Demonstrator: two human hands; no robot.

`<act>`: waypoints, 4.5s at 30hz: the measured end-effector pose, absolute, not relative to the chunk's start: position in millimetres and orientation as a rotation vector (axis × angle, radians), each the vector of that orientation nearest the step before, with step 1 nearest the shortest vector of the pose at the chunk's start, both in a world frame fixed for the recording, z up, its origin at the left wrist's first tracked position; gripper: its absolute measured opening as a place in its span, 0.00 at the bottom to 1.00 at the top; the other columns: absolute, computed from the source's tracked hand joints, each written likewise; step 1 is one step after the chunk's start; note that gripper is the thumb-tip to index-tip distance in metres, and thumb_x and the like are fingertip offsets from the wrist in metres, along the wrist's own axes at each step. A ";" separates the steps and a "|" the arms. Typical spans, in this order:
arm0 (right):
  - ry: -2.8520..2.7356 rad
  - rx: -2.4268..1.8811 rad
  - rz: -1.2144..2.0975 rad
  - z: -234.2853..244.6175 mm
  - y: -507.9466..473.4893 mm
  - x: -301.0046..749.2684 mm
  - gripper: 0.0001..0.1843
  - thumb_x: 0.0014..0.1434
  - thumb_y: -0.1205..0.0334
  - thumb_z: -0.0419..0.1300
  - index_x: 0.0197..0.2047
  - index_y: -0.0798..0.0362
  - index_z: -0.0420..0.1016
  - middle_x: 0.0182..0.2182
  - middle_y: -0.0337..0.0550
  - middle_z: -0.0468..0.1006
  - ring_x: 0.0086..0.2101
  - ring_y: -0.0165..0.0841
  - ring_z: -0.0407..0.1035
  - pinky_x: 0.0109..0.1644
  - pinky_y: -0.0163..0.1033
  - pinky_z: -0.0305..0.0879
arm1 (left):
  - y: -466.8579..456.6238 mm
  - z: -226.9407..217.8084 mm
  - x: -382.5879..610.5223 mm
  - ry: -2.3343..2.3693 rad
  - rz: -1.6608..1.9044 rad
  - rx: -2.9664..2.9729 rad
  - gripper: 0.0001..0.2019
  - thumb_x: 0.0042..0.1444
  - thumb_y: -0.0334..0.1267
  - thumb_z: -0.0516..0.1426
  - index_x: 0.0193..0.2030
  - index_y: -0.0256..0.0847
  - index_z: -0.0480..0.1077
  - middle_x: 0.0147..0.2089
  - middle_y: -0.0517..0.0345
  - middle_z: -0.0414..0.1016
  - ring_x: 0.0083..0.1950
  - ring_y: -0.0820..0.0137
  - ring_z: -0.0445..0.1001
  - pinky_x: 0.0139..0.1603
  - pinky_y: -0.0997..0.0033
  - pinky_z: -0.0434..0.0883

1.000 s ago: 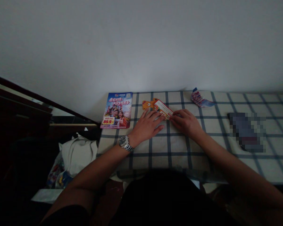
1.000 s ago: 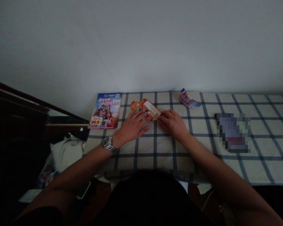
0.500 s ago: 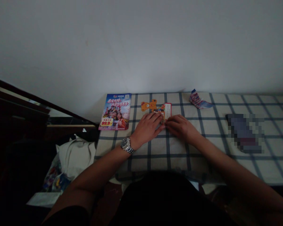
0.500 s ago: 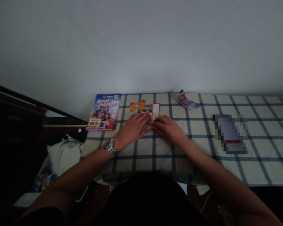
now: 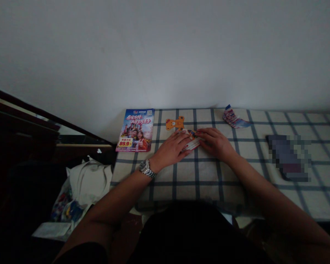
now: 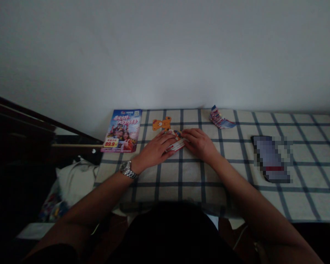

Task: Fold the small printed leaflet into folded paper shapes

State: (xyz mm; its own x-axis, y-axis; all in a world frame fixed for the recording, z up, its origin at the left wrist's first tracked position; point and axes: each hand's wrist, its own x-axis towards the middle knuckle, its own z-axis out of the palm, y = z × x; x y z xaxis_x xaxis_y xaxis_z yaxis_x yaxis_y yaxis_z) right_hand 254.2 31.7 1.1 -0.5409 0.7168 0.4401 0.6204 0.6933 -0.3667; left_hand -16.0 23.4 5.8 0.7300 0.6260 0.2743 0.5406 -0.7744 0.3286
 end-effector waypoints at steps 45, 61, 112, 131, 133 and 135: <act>-2.384 -0.970 0.219 -6.1 18.2 247.5 0.10 0.72 0.57 0.63 0.51 0.50 0.82 0.52 0.53 0.82 0.51 0.46 0.75 0.55 0.54 0.77 | 25.9 7.2 -29.4 0.999 0.659 2.713 0.15 0.72 0.49 0.60 0.55 0.43 0.78 0.62 0.50 0.77 0.63 0.57 0.75 0.65 0.50 0.72; -2.350 -1.019 0.299 -4.0 20.0 242.6 0.11 0.72 0.61 0.61 0.54 0.48 0.81 0.52 0.50 0.83 0.51 0.46 0.74 0.57 0.56 0.75 | 26.2 1.9 -29.2 1.006 0.713 2.732 0.11 0.73 0.45 0.58 0.54 0.48 0.81 0.61 0.53 0.78 0.61 0.59 0.75 0.63 0.48 0.73; -2.270 -1.155 0.170 7.1 19.0 231.6 0.14 0.72 0.61 0.60 0.59 0.47 0.78 0.55 0.53 0.79 0.55 0.49 0.71 0.60 0.60 0.73 | 17.8 11.9 -14.7 1.033 0.574 2.752 0.18 0.75 0.45 0.56 0.64 0.39 0.72 0.61 0.47 0.74 0.64 0.56 0.72 0.68 0.50 0.71; -2.336 -1.052 0.318 -1.9 14.9 239.5 0.19 0.72 0.63 0.60 0.64 0.47 0.77 0.59 0.51 0.81 0.58 0.48 0.75 0.63 0.61 0.75 | 10.8 10.5 -8.0 1.096 0.575 2.703 0.20 0.74 0.47 0.57 0.64 0.36 0.71 0.64 0.44 0.72 0.62 0.55 0.72 0.67 0.50 0.74; -2.338 -1.054 0.303 -2.2 15.0 239.8 0.19 0.72 0.62 0.60 0.63 0.48 0.78 0.59 0.52 0.81 0.57 0.48 0.75 0.62 0.61 0.75 | 11.6 9.4 -9.9 1.084 0.579 2.707 0.18 0.74 0.46 0.57 0.63 0.37 0.72 0.64 0.44 0.73 0.61 0.56 0.73 0.66 0.50 0.74; -2.353 -1.054 0.284 -2.7 15.1 240.4 0.18 0.72 0.61 0.60 0.63 0.48 0.78 0.60 0.53 0.81 0.57 0.48 0.75 0.62 0.60 0.75 | 12.8 8.3 -12.2 1.075 0.581 2.717 0.17 0.74 0.46 0.57 0.62 0.37 0.73 0.63 0.45 0.74 0.62 0.56 0.73 0.67 0.48 0.74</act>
State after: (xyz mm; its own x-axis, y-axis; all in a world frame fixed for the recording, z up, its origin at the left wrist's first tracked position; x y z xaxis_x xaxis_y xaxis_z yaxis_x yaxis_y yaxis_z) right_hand 240.4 15.1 -2.7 -0.5480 0.7400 0.3899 0.6261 0.6720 -0.3954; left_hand -12.2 12.8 8.3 0.6657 0.6854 0.2950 0.6224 -0.7281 0.2873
